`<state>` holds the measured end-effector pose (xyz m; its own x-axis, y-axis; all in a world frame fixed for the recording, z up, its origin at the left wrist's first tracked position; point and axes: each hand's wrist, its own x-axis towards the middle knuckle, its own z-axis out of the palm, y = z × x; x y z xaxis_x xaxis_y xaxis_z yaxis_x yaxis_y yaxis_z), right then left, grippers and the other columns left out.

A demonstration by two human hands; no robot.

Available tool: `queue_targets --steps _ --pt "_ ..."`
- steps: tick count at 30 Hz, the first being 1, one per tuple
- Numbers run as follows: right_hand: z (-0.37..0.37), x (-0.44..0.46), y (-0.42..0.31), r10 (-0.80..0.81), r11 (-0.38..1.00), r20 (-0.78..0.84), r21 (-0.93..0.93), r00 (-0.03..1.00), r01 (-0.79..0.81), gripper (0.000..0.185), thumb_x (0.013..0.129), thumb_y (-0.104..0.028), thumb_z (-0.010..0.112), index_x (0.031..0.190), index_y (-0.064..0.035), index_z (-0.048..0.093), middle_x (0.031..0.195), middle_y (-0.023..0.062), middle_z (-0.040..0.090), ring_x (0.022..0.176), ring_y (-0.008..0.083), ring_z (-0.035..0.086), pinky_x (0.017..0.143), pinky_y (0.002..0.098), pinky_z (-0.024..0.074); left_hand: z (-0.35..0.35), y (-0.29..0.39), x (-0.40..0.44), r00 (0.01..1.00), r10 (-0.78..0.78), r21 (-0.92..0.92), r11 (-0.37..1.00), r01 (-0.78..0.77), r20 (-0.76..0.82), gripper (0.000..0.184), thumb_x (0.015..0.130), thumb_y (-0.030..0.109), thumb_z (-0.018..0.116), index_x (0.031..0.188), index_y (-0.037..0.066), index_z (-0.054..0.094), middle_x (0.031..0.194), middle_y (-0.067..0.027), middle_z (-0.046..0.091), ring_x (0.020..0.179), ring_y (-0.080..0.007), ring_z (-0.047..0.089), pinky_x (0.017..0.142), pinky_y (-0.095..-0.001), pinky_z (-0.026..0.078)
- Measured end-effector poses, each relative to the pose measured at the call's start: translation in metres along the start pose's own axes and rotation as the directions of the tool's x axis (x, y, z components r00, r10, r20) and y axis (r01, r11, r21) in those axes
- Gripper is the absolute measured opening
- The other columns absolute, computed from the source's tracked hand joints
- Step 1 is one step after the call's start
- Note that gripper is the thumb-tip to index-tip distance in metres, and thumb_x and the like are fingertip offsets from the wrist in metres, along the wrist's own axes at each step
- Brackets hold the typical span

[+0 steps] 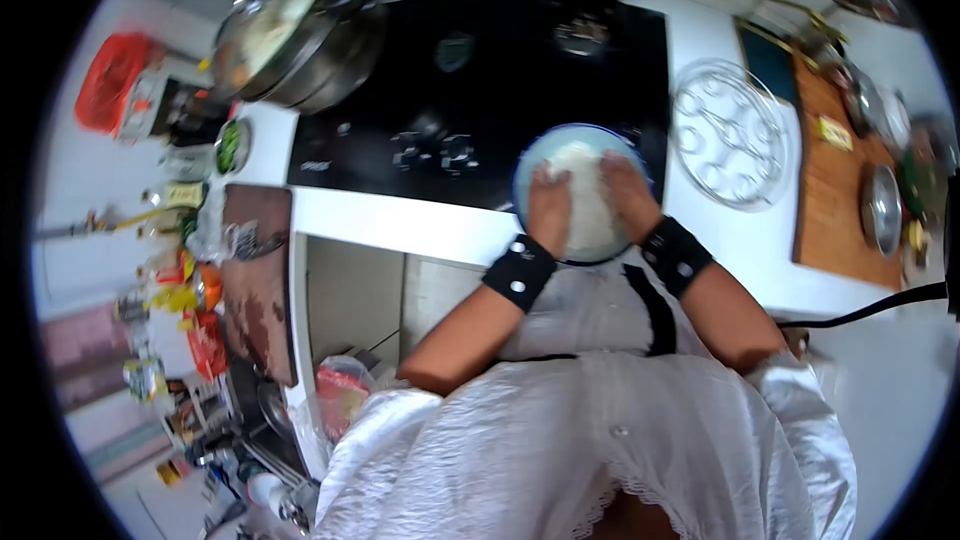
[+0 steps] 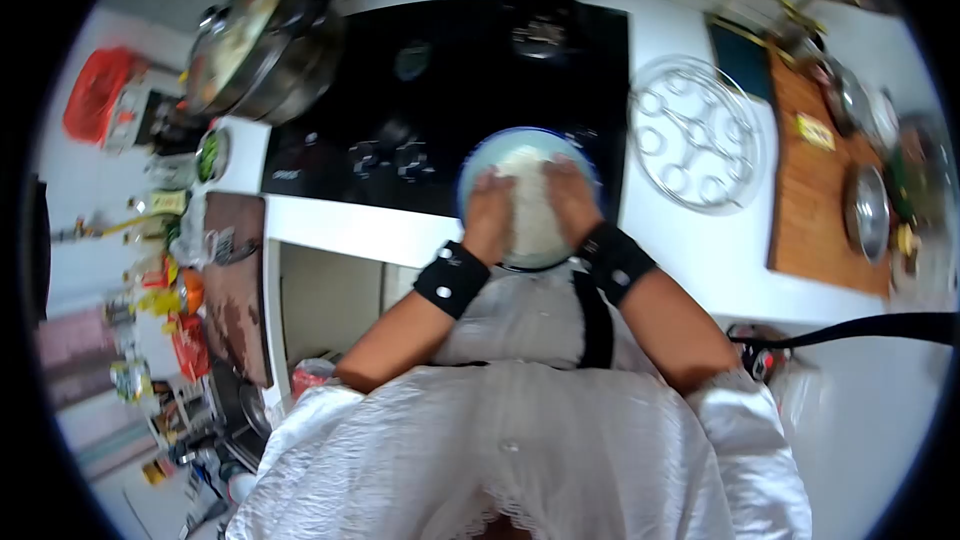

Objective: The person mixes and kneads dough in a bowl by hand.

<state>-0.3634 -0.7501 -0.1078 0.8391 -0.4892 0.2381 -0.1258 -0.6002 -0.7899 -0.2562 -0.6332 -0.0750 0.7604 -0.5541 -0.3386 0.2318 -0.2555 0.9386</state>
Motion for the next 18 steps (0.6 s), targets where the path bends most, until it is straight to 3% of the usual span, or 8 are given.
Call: queue_targets --steps 1,2,3,5,7,8,13,18 --pt "0.007 -0.001 0.002 -0.221 0.938 -0.006 -0.275 0.975 0.211 0.042 0.089 -0.027 0.040 0.122 -0.0004 0.036 0.122 0.0140 0.040 0.115 0.0232 0.036 0.099 0.0294 0.0245 0.004 0.010 -0.006 0.998 -0.061 -0.124 0.990 0.064 0.029 0.043 0.081 0.019 0.048 0.118 -0.001 0.039 0.116 -0.0210 0.045 0.108 -0.0306 0.044 0.094 -0.0372 0.033" --pt "0.003 0.005 -0.019 0.102 0.995 0.055 0.007 0.993 -0.102 0.040 0.089 -0.023 0.038 0.123 -0.0005 0.035 0.123 0.0149 0.040 0.116 0.0250 0.035 0.100 0.0303 0.0241 0.007 0.021 -0.012 0.991 -0.121 -0.243 0.961 0.132 0.058 0.042 0.083 0.019 0.046 0.120 0.002 0.038 0.116 -0.0187 0.045 0.106 -0.0282 0.045 0.092 -0.0367 0.034" --pt "0.000 0.012 -0.039 0.378 0.867 0.186 0.271 0.907 -0.418 0.039 0.090 -0.019 0.036 0.124 -0.0006 0.034 0.124 0.0158 0.039 0.117 0.0267 0.035 0.101 0.0312 0.0238 0.015 0.065 -0.024 0.948 -0.319 -0.346 0.887 0.305 0.019 0.041 0.085 0.019 0.045 0.122 0.005 0.037 0.115 -0.0158 0.046 0.105 -0.0253 0.045 0.091 -0.0359 0.036" --pt "0.006 0.005 -0.027 -0.021 0.991 0.119 -0.132 0.993 0.036 0.038 0.089 -0.017 0.035 0.124 -0.0007 0.033 0.126 0.0166 0.038 0.117 0.0268 0.035 0.101 0.0312 0.0241 0.016 0.055 -0.019 0.943 -0.322 -0.463 0.825 0.323 0.084 0.040 0.087 0.022 0.043 0.124 0.010 0.035 0.114 -0.0109 0.047 0.103 -0.0208 0.046 0.088 -0.0326 0.038" --pt "0.001 0.012 -0.040 0.100 0.993 0.163 -0.079 0.982 -0.088 0.037 0.088 -0.018 0.037 0.121 0.0000 0.037 0.126 0.0163 0.037 0.118 0.0248 0.035 0.101 0.0302 0.0238 0.016 0.044 -0.011 0.936 -0.337 -0.488 0.803 0.343 0.103 0.040 0.087 0.024 0.044 0.123 0.009 0.037 0.112 -0.0100 0.048 0.101 -0.0211 0.048 0.086 -0.0327 0.040" --pt "0.017 0.013 -0.039 0.222 0.962 0.010 0.159 0.975 -0.220 0.033 0.080 -0.008 0.044 0.112 -0.0001 0.045 0.115 0.0208 0.046 0.109 0.0320 0.043 0.095 0.0354 0.0328 0.016 0.044 -0.011 0.934 -0.342 -0.501 0.793 0.346 0.104 0.040 0.086 0.024 0.044 0.123 0.009 0.037 0.112 -0.0098 0.049 0.100 -0.0212 0.049 0.086 -0.0328 0.040" --pt "0.032 0.026 -0.048 0.537 0.609 0.047 0.670 0.842 -0.425 0.028 0.085 -0.024 0.045 0.096 -0.0005 0.054 0.089 0.0093 0.056 0.081 0.0171 0.053 0.075 0.0271 0.0410 0.014 0.023 0.004 0.888 -0.405 -0.615 0.648 0.448 0.220 0.036 0.085 0.031 0.046 0.113 0.008 0.045 0.105 -0.0095 0.052 0.097 -0.0230 0.051 0.083 -0.0342 0.042" --pt "0.000 0.038 -0.126 0.697 0.564 -0.031 0.640 0.716 -0.522 0.025 0.078 -0.018 0.054 0.092 0.0022 0.055 0.090 0.0136 0.057 0.081 0.0210 0.055 0.072 0.0292 0.0424 0.013 0.028 0.003 0.862 -0.352 -0.664 0.551 0.506 0.365 0.035 0.085 0.035 0.044 0.106 0.007 0.049 0.101 -0.0099 0.054 0.091 -0.0232 0.054 0.078 -0.0346 0.046"
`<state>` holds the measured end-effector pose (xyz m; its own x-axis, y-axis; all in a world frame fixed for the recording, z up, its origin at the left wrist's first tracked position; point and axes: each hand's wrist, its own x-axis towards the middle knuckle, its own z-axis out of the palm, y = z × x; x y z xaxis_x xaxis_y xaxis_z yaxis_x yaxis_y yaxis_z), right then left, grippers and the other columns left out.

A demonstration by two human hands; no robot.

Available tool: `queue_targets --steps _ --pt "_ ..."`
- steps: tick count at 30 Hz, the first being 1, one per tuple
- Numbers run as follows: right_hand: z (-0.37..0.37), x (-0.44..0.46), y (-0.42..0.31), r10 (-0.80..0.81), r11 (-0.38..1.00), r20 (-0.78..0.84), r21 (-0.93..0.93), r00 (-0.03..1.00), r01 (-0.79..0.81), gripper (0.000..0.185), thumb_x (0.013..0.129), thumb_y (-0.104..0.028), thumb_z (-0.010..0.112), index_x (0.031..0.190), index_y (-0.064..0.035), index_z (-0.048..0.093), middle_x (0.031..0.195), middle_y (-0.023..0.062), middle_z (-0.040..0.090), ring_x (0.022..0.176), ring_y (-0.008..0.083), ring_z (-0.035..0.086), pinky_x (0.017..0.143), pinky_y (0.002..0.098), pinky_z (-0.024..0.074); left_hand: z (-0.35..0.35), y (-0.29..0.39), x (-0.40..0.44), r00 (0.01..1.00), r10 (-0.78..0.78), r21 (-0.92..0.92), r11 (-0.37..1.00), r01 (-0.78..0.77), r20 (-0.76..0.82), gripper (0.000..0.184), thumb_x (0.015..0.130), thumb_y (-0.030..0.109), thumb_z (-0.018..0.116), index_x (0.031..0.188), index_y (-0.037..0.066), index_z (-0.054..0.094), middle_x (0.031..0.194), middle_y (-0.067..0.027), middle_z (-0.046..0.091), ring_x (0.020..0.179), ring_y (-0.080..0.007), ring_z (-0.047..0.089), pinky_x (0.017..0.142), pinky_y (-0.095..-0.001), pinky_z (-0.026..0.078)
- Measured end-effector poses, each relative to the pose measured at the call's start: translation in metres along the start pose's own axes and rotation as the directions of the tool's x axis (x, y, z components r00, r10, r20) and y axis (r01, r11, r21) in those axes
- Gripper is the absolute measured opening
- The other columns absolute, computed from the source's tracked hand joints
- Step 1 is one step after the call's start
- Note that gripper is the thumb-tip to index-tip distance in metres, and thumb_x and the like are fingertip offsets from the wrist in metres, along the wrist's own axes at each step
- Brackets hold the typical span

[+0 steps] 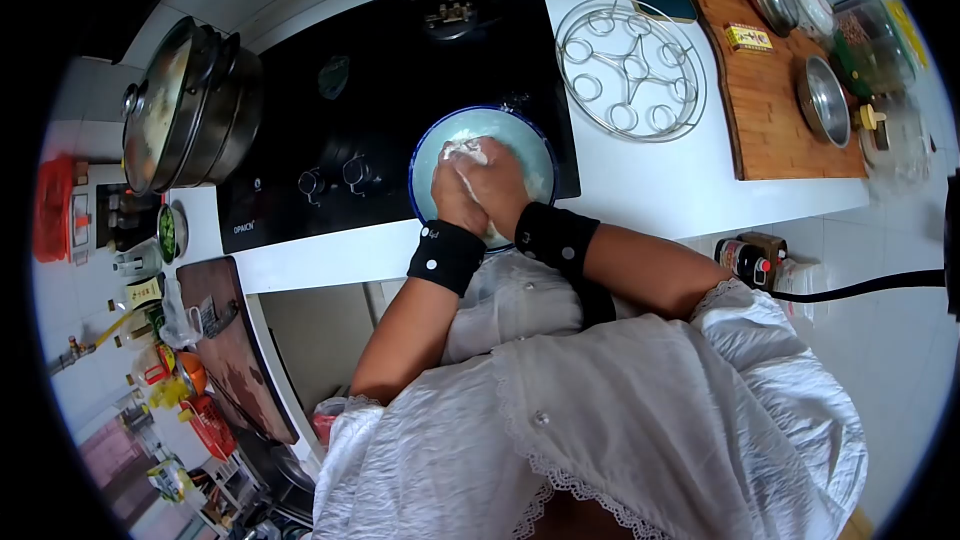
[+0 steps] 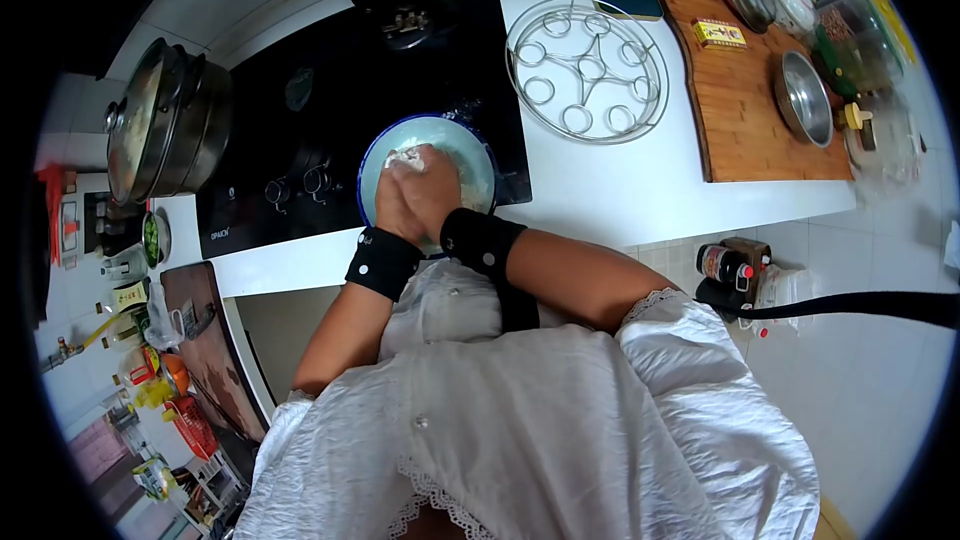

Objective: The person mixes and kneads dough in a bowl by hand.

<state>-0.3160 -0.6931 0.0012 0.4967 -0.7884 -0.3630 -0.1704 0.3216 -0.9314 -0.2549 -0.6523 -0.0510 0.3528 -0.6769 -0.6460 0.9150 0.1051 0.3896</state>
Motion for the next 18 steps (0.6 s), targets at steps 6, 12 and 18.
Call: queue_targets --steps 6,12,18 --pt "0.009 0.007 0.020 -0.245 0.947 -0.175 -0.255 0.954 0.196 0.025 0.076 -0.014 0.054 0.095 0.0030 0.051 0.089 0.0164 0.055 0.083 0.0260 0.054 0.074 0.0319 0.0420 -0.018 -0.002 0.004 0.974 0.208 0.467 0.855 -0.226 0.090 0.034 0.086 0.032 0.043 0.106 0.005 0.049 0.102 -0.0109 0.054 0.091 -0.0241 0.054 0.077 -0.0342 0.047" --pt "-0.001 0.028 0.022 0.014 1.000 -0.130 0.024 0.991 -0.011 0.023 0.079 -0.013 0.049 0.097 0.0018 0.052 0.092 0.0164 0.056 0.083 0.0254 0.055 0.074 0.0319 0.0425 0.034 0.001 -0.024 0.978 0.057 0.148 0.989 -0.028 -0.199 0.038 0.086 0.031 0.044 0.111 0.002 0.045 0.104 -0.0121 0.053 0.089 -0.0238 0.055 0.073 -0.0363 0.048" --pt "0.008 -0.001 0.009 0.053 0.998 -0.077 -0.012 0.996 -0.054 0.027 0.079 -0.007 0.043 0.103 0.0008 0.053 0.096 0.0155 0.057 0.087 0.0260 0.055 0.078 0.0302 0.0417 -0.005 0.008 -0.003 0.997 -0.021 0.219 0.975 0.037 -0.076 0.040 0.086 0.037 0.043 0.106 0.002 0.049 0.097 -0.0123 0.056 0.088 -0.0232 0.055 0.073 -0.0324 0.048"
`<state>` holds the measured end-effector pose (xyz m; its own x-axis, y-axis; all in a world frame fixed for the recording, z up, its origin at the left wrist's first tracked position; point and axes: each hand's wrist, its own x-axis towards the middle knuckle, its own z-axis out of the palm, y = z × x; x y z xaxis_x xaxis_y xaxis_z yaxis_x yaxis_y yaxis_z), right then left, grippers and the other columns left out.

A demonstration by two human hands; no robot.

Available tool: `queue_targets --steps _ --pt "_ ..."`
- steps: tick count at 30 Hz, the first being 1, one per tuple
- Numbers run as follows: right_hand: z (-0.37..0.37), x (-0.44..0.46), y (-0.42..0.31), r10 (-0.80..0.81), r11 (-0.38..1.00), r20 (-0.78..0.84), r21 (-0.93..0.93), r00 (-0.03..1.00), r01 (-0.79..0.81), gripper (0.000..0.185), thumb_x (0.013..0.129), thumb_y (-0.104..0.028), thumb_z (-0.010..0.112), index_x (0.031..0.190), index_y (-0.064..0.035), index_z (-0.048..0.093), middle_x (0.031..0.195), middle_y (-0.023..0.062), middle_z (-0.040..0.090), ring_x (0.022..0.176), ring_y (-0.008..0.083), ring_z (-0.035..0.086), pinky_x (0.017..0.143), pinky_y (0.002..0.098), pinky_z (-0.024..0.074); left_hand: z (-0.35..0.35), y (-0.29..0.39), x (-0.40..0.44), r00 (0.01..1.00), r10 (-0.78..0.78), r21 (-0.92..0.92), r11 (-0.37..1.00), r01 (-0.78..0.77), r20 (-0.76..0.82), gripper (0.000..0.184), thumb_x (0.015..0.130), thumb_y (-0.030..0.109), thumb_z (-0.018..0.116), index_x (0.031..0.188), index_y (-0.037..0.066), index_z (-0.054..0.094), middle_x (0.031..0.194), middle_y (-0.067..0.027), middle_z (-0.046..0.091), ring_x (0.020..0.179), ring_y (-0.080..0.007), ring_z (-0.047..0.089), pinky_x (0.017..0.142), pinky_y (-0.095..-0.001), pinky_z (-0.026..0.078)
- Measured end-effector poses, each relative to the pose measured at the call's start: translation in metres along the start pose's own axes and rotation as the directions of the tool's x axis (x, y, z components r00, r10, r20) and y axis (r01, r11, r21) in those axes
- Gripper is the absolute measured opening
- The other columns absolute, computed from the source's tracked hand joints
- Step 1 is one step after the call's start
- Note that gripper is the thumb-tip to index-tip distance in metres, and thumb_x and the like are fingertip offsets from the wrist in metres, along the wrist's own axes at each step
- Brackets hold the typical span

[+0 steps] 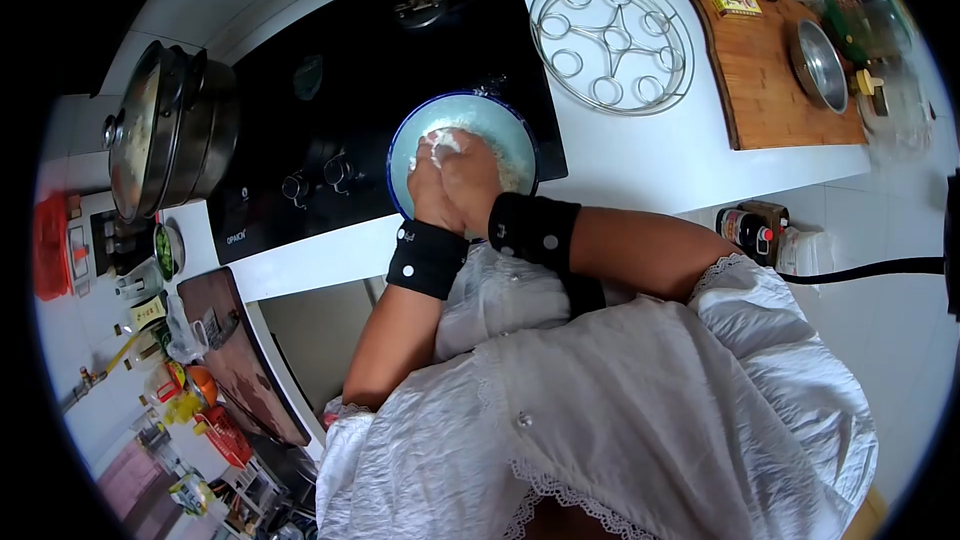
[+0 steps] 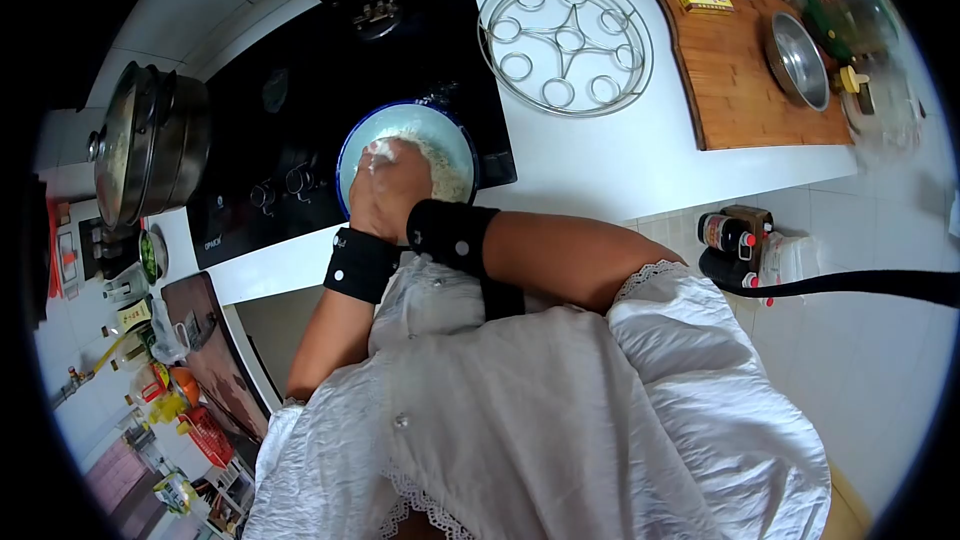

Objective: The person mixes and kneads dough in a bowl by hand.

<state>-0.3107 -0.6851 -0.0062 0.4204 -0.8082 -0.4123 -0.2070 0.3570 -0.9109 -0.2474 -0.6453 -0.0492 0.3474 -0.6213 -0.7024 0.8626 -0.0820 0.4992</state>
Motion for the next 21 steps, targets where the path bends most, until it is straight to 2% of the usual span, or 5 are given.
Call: queue_targets --steps 5,16,19,20,21 --pt "0.008 -0.007 0.007 -0.133 0.991 -0.007 -0.004 0.991 0.133 0.029 0.080 -0.008 0.041 0.104 0.0015 0.053 0.102 0.0170 0.055 0.092 0.0260 0.053 0.083 0.0300 0.0392 -0.005 0.000 -0.012 0.950 0.240 0.364 0.882 -0.299 0.198 0.040 0.088 0.037 0.040 0.107 0.002 0.048 0.097 -0.0116 0.056 0.087 -0.0225 0.055 0.074 -0.0309 0.047" --pt "0.007 -0.007 0.007 0.041 0.997 -0.028 0.062 0.999 -0.039 0.031 0.082 -0.012 0.040 0.108 0.0041 0.049 0.102 0.0205 0.055 0.094 0.0302 0.053 0.083 0.0325 0.0400 0.045 0.019 -0.049 0.989 -0.039 0.024 0.999 0.043 -0.143 0.031 0.089 0.028 0.040 0.107 0.003 0.048 0.097 -0.0106 0.055 0.085 -0.0226 0.055 0.073 -0.0311 0.047" --pt "0.011 -0.016 0.006 -0.029 0.999 -0.023 0.018 0.999 0.029 0.031 0.083 -0.012 0.039 0.109 0.0024 0.048 0.102 0.0190 0.055 0.093 0.0285 0.053 0.084 0.0304 0.0390 -0.004 0.012 -0.020 0.870 0.293 0.772 0.406 -0.489 0.397 0.027 0.089 0.025 0.041 0.103 0.003 0.049 0.096 -0.0111 0.055 0.088 -0.0215 0.055 0.074 -0.0298 0.045" --pt "0.014 -0.016 0.009 -0.074 0.997 -0.042 -0.010 0.996 0.074 0.031 0.083 -0.012 0.039 0.110 0.0023 0.048 0.103 0.0190 0.055 0.093 0.0287 0.053 0.084 0.0305 0.0390 -0.029 0.005 0.006 0.951 0.145 0.488 0.831 -0.266 0.271 0.027 0.088 0.025 0.041 0.102 0.003 0.049 0.094 -0.0109 0.055 0.087 -0.0206 0.055 0.073 -0.0297 0.045" --pt "0.015 -0.016 0.010 -0.119 0.992 -0.059 -0.037 0.991 0.117 0.032 0.083 -0.012 0.039 0.110 0.0023 0.048 0.103 0.0190 0.055 0.093 0.0289 0.053 0.084 0.0305 0.0390 -0.027 0.004 0.003 0.966 0.106 0.348 0.919 -0.186 0.235 0.029 0.089 0.027 0.040 0.103 0.003 0.049 0.095 -0.0110 0.055 0.086 -0.0211 0.055 0.073 -0.0298 0.045"
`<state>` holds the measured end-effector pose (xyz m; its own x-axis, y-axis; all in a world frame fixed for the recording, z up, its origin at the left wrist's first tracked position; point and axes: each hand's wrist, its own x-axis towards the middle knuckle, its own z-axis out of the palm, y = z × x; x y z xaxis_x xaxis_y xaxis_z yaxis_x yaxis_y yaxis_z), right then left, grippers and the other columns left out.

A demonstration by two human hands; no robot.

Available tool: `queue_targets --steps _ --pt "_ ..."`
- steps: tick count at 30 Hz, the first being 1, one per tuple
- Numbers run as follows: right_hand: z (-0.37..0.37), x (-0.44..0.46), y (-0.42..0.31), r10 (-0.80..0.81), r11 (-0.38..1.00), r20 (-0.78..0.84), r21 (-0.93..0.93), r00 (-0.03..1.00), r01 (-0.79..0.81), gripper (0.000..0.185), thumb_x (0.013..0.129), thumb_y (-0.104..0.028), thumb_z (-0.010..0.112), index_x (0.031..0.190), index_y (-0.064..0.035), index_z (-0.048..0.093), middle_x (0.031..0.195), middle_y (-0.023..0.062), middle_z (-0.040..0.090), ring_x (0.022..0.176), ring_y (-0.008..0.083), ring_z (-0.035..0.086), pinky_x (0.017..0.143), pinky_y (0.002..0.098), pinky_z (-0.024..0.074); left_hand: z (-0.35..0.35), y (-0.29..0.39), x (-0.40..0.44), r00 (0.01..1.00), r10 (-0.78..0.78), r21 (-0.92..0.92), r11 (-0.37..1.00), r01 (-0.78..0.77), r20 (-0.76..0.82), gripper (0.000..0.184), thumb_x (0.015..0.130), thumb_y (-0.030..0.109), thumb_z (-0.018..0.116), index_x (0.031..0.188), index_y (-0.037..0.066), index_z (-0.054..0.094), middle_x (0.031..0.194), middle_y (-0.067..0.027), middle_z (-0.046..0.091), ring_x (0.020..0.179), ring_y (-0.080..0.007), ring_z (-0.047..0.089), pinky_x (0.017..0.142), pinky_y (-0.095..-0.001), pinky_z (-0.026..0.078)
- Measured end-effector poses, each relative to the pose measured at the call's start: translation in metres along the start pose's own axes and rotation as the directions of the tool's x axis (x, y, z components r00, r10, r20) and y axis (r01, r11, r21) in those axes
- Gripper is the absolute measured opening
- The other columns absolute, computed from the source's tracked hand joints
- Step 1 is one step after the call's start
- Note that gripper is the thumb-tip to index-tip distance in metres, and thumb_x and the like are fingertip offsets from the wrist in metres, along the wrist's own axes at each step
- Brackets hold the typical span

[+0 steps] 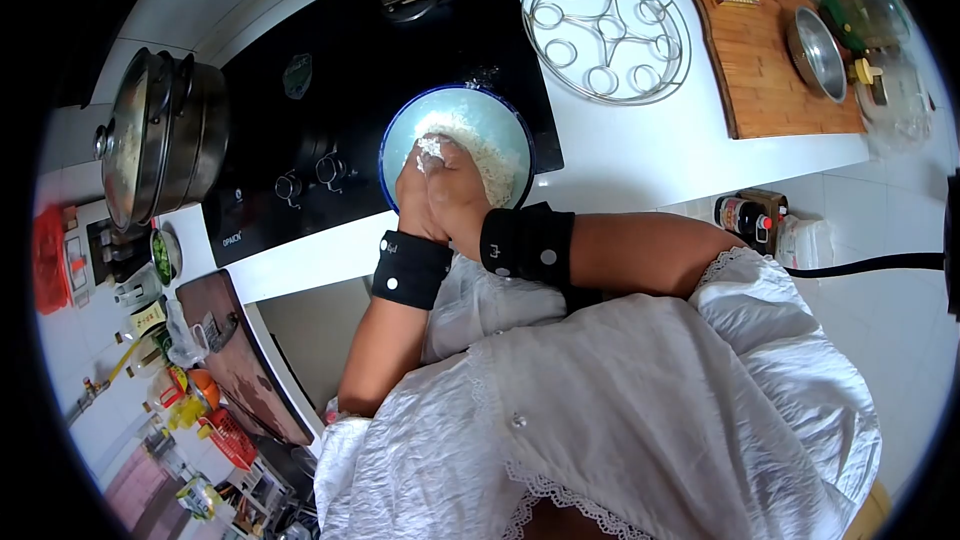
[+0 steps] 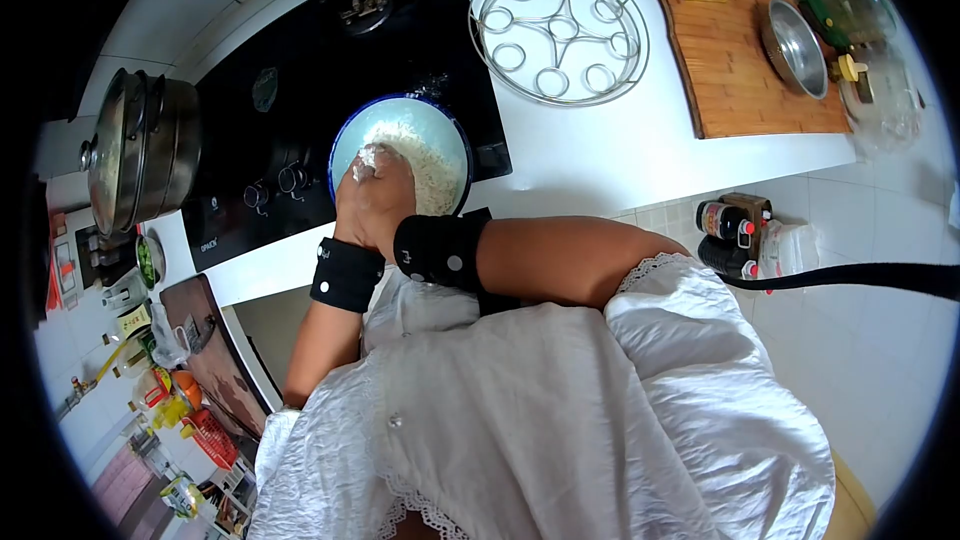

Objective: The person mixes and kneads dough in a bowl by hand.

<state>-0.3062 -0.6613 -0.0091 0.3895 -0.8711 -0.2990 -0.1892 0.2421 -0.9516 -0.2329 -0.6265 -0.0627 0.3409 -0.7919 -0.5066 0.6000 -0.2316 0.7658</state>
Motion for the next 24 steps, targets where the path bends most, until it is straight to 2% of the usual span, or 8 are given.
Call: queue_targets --steps 2,3,6,12,14,19,21,24 --pt "-0.003 0.010 0.001 -0.047 0.998 0.002 -0.038 0.999 0.047 0.032 0.083 -0.012 0.039 0.111 0.0018 0.047 0.104 0.0196 0.054 0.093 0.0287 0.053 0.085 0.0309 0.0390 0.019 0.005 -0.011 0.994 -0.112 -0.347 0.932 0.101 -0.012 0.034 0.089 0.032 0.038 0.106 0.004 0.049 0.095 -0.0111 0.056 0.084 -0.0220 0.055 0.074 -0.0300 0.046" --pt "-0.005 0.016 0.001 -0.071 0.996 0.004 -0.058 0.997 0.071 0.032 0.083 -0.012 0.038 0.111 0.0015 0.047 0.104 0.0200 0.054 0.093 0.0286 0.053 0.085 0.0311 0.0391 0.035 0.013 -0.017 0.985 -0.140 -0.354 0.930 0.096 -0.102 0.035 0.089 0.032 0.038 0.107 0.004 0.048 0.096 -0.0113 0.056 0.085 -0.0220 0.055 0.075 -0.0302 0.046" --pt "-0.016 0.026 -0.016 0.320 0.868 0.124 0.358 0.939 -0.343 0.029 0.080 -0.010 0.041 0.101 0.0067 0.052 0.103 0.0249 0.053 0.096 0.0368 0.051 0.088 0.0378 0.0383 0.065 0.030 -0.030 0.939 -0.194 -0.372 0.925 0.079 -0.285 0.037 0.089 0.032 0.038 0.109 0.002 0.047 0.099 -0.0117 0.055 0.088 -0.0220 0.055 0.076 -0.0309 0.046" --pt "-0.007 0.001 -0.011 0.083 0.995 0.005 0.049 0.997 -0.083 0.032 0.083 -0.012 0.039 0.110 0.0026 0.048 0.105 0.0218 0.054 0.099 0.0320 0.051 0.086 0.0323 0.0387 0.031 0.018 -0.013 0.977 -0.206 -0.416 0.895 0.163 -0.062 0.035 0.088 0.034 0.039 0.103 0.003 0.050 0.095 -0.0096 0.056 0.084 -0.0207 0.054 0.073 -0.0301 0.045" --pt "0.004 -0.006 -0.012 0.023 0.996 -0.094 0.088 0.995 -0.015 0.030 0.080 -0.012 0.043 0.104 0.0040 0.052 0.103 0.0234 0.054 0.099 0.0388 0.049 0.088 0.0362 0.0379 0.000 -0.008 0.003 0.985 0.146 -0.018 0.989 -0.145 0.088 0.033 0.088 0.031 0.040 0.102 0.004 0.050 0.095 -0.0107 0.056 0.089 -0.0224 0.054 0.080 -0.0295 0.043" --pt "-0.006 0.015 -0.008 0.057 0.998 0.016 0.038 0.998 -0.058 0.032 0.085 -0.014 0.038 0.110 0.0037 0.047 0.108 0.0217 0.052 0.099 0.0317 0.050 0.087 0.0319 0.0382 0.061 0.038 -0.033 0.961 -0.202 -0.411 0.905 0.110 -0.189 0.036 0.088 0.033 0.041 0.105 0.003 0.049 0.098 -0.0103 0.056 0.089 -0.0215 0.054 0.077 -0.0303 0.045" --pt "-0.010 0.026 -0.010 0.184 0.967 0.022 0.176 0.983 -0.185 0.030 0.082 -0.013 0.042 0.104 0.0062 0.051 0.106 0.0255 0.052 0.098 0.0381 0.050 0.087 0.0359 0.0392 0.068 0.034 -0.032 0.940 -0.209 -0.395 0.914 0.089 -0.271 0.037 0.087 0.032 0.041 0.107 0.002 0.048 0.099 -0.0112 0.055 0.091 -0.0221 0.054 0.077 -0.0309 0.045" --pt "-0.005 0.025 -0.002 0.144 0.967 -0.044 0.220 0.989 -0.131 0.031 0.082 -0.013 0.042 0.104 0.0071 0.050 0.105 0.0259 0.052 0.097 0.0372 0.051 0.087 0.0361 0.0391 0.077 0.040 -0.035 0.911 -0.260 -0.382 0.915 0.126 -0.320 0.036 0.087 0.031 0.041 0.107 0.002 0.048 0.098 -0.0117 0.056 0.088 -0.0220 0.054 0.076 -0.0303 0.045"
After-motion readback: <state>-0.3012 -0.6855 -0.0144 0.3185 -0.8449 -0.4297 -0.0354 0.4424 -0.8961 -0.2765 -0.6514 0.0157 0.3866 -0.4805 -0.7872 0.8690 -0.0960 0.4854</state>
